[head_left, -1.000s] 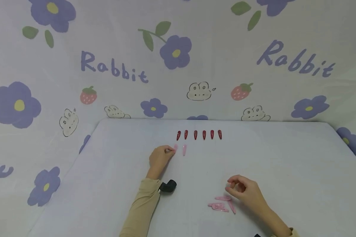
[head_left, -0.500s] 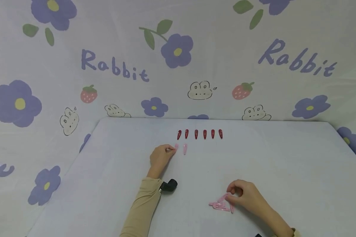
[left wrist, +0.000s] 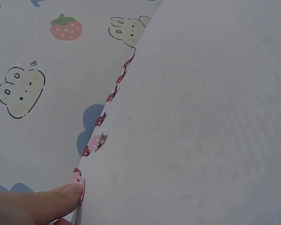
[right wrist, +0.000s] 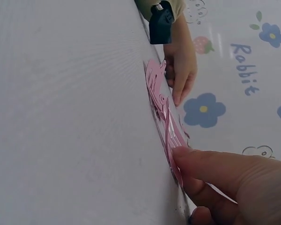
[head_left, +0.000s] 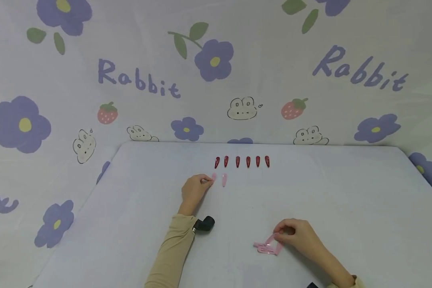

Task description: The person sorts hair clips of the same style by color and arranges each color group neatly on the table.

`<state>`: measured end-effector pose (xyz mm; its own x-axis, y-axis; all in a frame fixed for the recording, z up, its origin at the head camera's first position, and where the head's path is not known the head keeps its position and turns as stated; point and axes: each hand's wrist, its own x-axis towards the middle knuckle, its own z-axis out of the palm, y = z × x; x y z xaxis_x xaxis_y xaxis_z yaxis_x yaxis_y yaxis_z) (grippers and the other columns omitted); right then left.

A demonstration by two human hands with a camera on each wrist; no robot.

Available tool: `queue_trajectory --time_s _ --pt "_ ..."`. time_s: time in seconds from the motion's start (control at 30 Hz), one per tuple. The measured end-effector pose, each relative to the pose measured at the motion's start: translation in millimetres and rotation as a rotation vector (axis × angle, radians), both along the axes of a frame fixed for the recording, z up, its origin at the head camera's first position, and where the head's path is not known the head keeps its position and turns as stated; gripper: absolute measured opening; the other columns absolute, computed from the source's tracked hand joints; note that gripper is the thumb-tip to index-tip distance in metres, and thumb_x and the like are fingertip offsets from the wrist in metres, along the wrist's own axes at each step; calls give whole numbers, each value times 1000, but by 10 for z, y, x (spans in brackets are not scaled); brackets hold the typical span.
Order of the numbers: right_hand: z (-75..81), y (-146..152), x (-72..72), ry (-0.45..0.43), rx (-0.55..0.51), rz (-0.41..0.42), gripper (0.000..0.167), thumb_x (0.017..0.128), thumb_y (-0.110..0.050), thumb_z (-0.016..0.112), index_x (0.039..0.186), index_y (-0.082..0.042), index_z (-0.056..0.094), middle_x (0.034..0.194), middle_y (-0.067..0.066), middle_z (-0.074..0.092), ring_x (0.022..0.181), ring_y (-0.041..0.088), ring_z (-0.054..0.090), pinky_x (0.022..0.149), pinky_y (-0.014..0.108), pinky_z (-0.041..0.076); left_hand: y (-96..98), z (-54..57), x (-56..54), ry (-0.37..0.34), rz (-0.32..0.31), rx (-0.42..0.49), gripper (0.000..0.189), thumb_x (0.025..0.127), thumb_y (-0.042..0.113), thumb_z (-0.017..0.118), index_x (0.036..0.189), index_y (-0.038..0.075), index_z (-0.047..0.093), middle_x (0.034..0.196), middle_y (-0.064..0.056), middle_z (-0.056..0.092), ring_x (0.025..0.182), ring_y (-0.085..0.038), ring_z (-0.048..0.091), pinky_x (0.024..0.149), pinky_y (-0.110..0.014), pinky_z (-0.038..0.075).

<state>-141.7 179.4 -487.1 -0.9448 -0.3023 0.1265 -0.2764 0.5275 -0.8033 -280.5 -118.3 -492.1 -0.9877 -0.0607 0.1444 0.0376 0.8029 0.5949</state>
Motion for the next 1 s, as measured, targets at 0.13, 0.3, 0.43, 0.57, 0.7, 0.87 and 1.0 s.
queue_trajectory --time_s 0.13,0.3,0.43,0.57,0.7,0.87,1.0 --pt "20 11 -26 -53 -10 28 10 76 -20 72 80 -13 66 76 -7 60 64 7 47 56 23 41 -12 1 -8 6 4 -5 13 77 32 69 80 20 71 60 5 50 55 -12 43 46 -27 31" --pt "25 33 -34 -115 -49 49 11 77 -18 70 81 -10 65 71 -4 56 61 8 43 52 22 37 -16 16 5 -2 8 -5 13 76 32 70 80 19 71 60 5 50 55 -12 43 46 -28 31" --pt "25 42 -34 -111 -97 60 9 78 -12 68 81 -6 63 69 -3 53 61 7 42 52 22 35 -10 20 10 -9 6 -7 13 76 32 69 81 20 71 60 6 50 54 -12 43 46 -27 32" --pt "34 50 -27 -101 -164 82 6 78 -8 67 81 -5 62 73 -1 57 64 7 44 55 22 37 4 15 10 -7 4 -6 13 76 32 69 81 20 71 60 6 50 54 -12 43 46 -27 32" --pt "37 65 -27 -94 -206 115 4 80 -6 64 83 -4 63 80 1 61 70 8 49 60 22 40 9 16 20 1 9 -5 13 76 32 70 80 20 71 61 6 51 54 -12 43 46 -28 32" --pt "66 89 -45 -124 -243 142 12 84 -6 60 93 1 64 87 9 62 70 7 49 59 22 41 12 -3 16 6 17 -3 14 76 33 70 80 20 71 60 6 51 54 -12 44 46 -28 32" --pt "78 89 -61 -125 -278 148 22 87 -8 57 104 6 61 93 15 61 71 7 48 59 22 41 15 -11 9 5 22 -7 14 76 33 69 80 20 71 61 6 51 54 -12 44 46 -27 32"
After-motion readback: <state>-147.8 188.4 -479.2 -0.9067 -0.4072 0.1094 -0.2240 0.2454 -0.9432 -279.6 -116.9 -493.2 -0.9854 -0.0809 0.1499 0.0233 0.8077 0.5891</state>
